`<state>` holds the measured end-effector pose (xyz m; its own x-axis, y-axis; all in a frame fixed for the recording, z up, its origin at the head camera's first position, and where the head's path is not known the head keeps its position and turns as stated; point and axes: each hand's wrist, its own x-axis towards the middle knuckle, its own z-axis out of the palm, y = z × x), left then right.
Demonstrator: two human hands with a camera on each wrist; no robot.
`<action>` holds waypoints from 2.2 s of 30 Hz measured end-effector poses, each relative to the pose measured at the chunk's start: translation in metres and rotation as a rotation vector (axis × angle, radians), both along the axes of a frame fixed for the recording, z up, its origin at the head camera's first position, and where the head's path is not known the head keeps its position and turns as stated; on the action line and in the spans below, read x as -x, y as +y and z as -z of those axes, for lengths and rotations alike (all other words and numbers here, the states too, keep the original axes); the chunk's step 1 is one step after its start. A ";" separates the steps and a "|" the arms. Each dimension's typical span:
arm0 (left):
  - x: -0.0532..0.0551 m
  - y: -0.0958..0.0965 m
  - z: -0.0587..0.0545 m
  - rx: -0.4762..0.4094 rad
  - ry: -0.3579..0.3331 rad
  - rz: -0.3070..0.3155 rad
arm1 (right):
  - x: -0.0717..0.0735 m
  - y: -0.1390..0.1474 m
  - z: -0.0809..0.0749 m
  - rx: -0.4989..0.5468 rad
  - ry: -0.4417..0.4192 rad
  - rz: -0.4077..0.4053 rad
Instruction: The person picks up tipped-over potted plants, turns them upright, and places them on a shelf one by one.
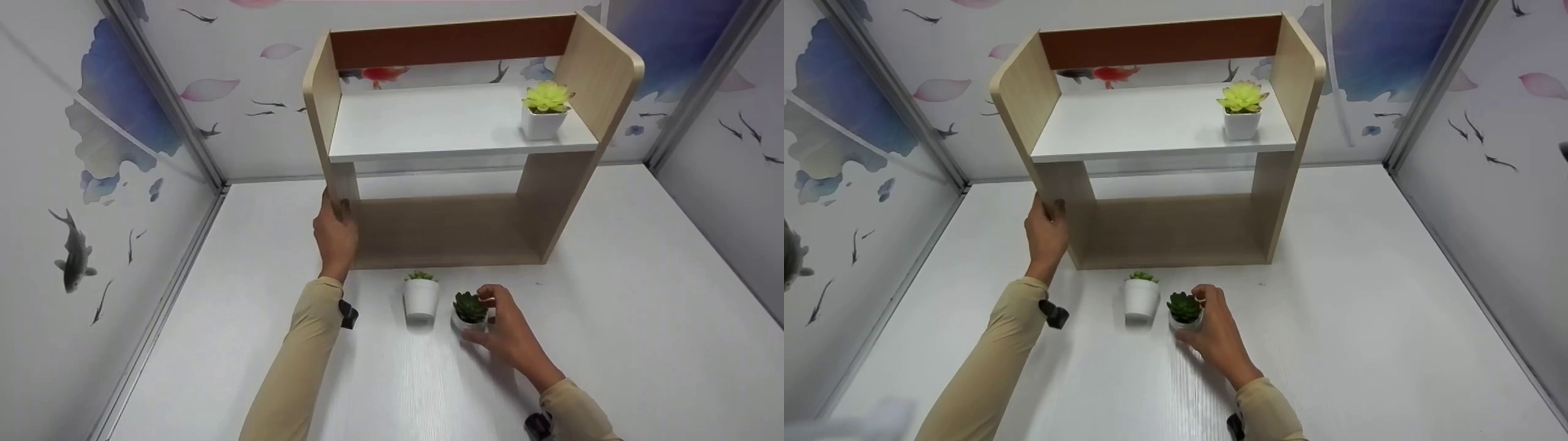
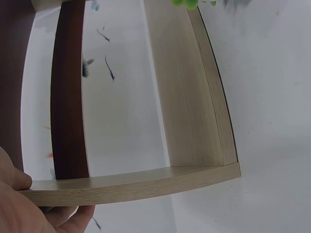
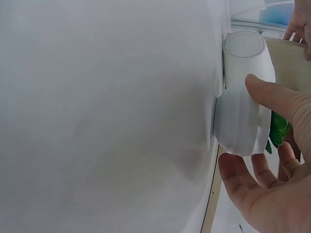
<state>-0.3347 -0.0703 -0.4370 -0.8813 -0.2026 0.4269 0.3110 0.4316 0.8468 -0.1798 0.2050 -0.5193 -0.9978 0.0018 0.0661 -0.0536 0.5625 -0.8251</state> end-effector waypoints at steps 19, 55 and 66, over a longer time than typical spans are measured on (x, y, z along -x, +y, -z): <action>0.001 0.002 0.000 -0.001 -0.029 -0.013 | 0.000 0.002 0.000 0.008 -0.015 -0.033; 0.001 0.001 0.000 0.004 -0.035 -0.001 | 0.015 0.001 -0.138 -0.020 0.254 -0.052; 0.001 0.004 -0.001 -0.014 -0.033 -0.011 | 0.014 0.004 -0.194 -0.036 0.375 -0.032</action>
